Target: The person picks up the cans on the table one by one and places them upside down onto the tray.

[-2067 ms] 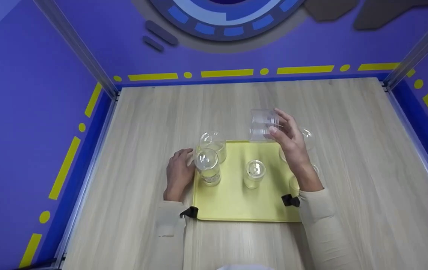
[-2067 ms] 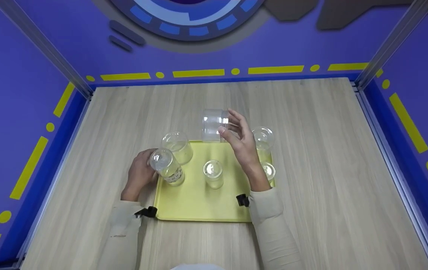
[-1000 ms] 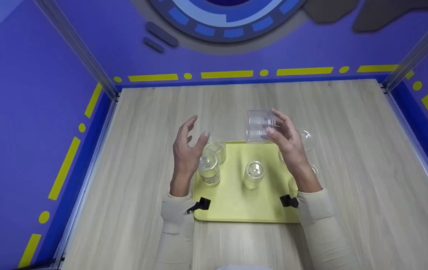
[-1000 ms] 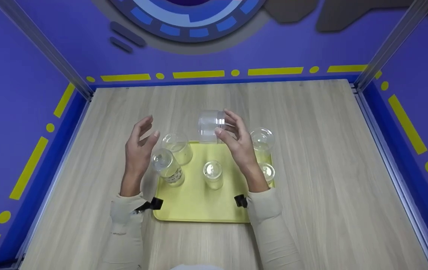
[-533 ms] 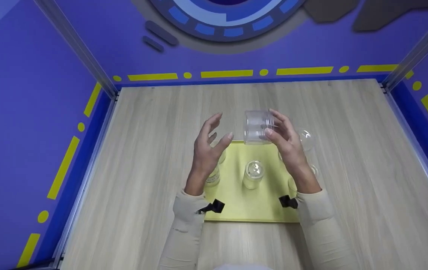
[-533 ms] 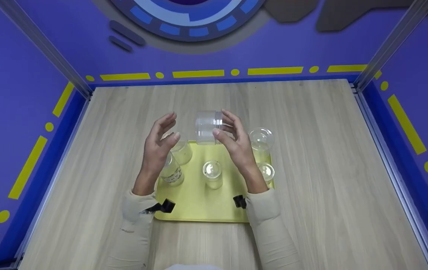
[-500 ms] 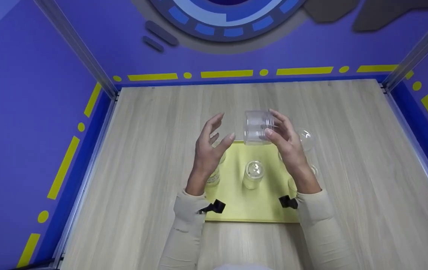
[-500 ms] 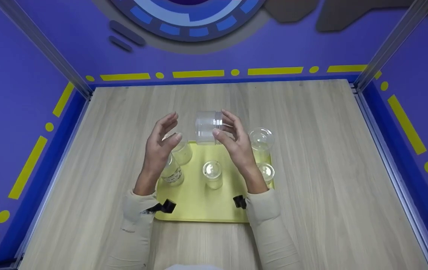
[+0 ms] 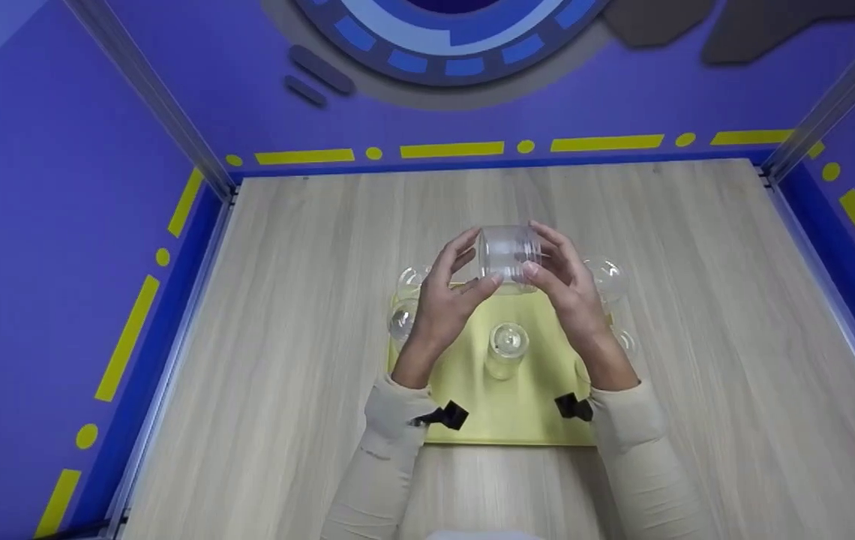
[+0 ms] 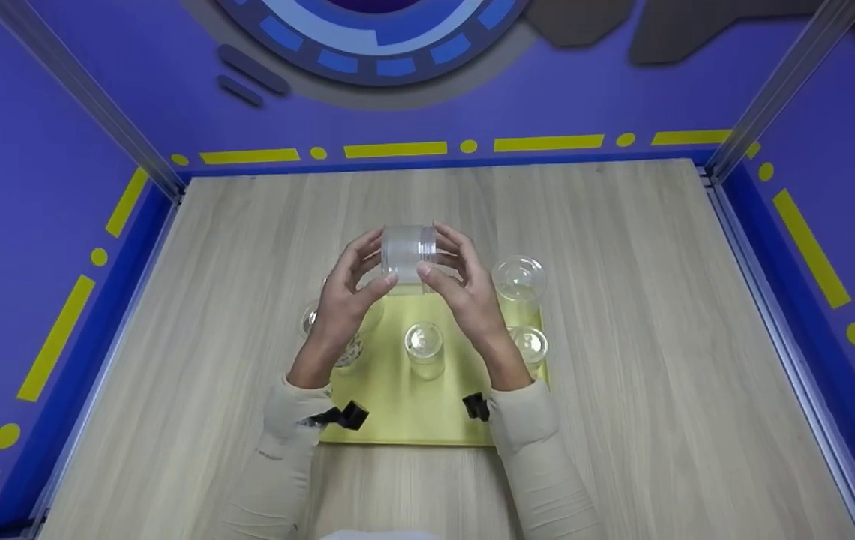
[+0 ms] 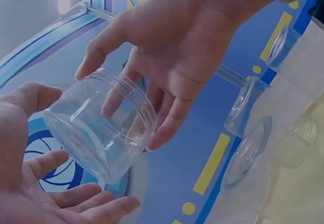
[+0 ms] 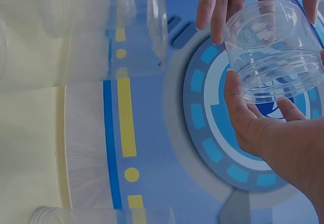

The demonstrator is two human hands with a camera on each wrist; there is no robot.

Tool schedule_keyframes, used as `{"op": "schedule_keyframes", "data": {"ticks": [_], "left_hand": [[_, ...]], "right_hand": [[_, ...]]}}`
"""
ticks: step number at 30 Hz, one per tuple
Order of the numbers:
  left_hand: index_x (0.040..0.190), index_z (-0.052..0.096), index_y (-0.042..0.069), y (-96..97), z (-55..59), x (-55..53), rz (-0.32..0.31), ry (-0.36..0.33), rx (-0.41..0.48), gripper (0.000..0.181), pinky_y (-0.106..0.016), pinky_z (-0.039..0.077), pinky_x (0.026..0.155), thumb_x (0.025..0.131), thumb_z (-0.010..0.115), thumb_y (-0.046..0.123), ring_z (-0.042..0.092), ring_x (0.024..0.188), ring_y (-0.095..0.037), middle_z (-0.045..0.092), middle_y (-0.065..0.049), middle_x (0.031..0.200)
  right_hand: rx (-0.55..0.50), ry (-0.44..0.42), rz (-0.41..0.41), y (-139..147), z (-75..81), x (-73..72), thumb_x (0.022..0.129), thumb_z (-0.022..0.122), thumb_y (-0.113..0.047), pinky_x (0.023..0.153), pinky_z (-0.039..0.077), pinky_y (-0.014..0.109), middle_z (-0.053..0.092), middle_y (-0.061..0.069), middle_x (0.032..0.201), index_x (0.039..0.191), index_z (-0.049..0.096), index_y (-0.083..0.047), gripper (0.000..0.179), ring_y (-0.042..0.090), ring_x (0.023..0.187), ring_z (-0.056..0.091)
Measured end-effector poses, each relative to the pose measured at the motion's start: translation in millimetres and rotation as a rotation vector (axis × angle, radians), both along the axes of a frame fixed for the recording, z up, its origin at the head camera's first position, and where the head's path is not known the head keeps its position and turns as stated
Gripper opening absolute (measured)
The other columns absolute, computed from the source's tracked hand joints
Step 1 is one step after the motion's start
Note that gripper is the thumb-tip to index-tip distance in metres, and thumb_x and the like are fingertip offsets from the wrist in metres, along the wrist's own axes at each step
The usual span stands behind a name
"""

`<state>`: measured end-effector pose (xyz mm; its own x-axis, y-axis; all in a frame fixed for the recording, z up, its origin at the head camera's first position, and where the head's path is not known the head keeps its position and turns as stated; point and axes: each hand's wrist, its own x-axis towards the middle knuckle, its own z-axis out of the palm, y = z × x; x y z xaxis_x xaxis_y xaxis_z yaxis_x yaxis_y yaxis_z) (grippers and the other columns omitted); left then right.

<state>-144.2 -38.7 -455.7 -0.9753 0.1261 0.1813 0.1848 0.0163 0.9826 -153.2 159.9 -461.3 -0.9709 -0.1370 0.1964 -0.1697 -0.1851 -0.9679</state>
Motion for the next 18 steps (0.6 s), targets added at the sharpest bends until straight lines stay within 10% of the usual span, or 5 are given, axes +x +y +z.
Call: {"op": "schedule_keyframes", "data": {"ticks": [18], "left_hand": [[0.157, 0.05, 0.013, -0.8, 0.8, -5.8, -0.017, 0.027, 0.031, 0.069, -0.045, 0.052, 0.107, 0.095, 0.072, 0.035, 0.058, 0.135, -0.029, 0.056, -0.014, 0.147]], "right_hand": [[0.048, -0.017, 0.018, 1.3, -0.4, 3.1, 0.1, 0.064, -0.011, 0.102, 0.051, 0.039, 0.055, 0.014, 0.152, 0.161, 0.043, -0.01, 0.065, 0.032, 0.131, 0.056]]}}
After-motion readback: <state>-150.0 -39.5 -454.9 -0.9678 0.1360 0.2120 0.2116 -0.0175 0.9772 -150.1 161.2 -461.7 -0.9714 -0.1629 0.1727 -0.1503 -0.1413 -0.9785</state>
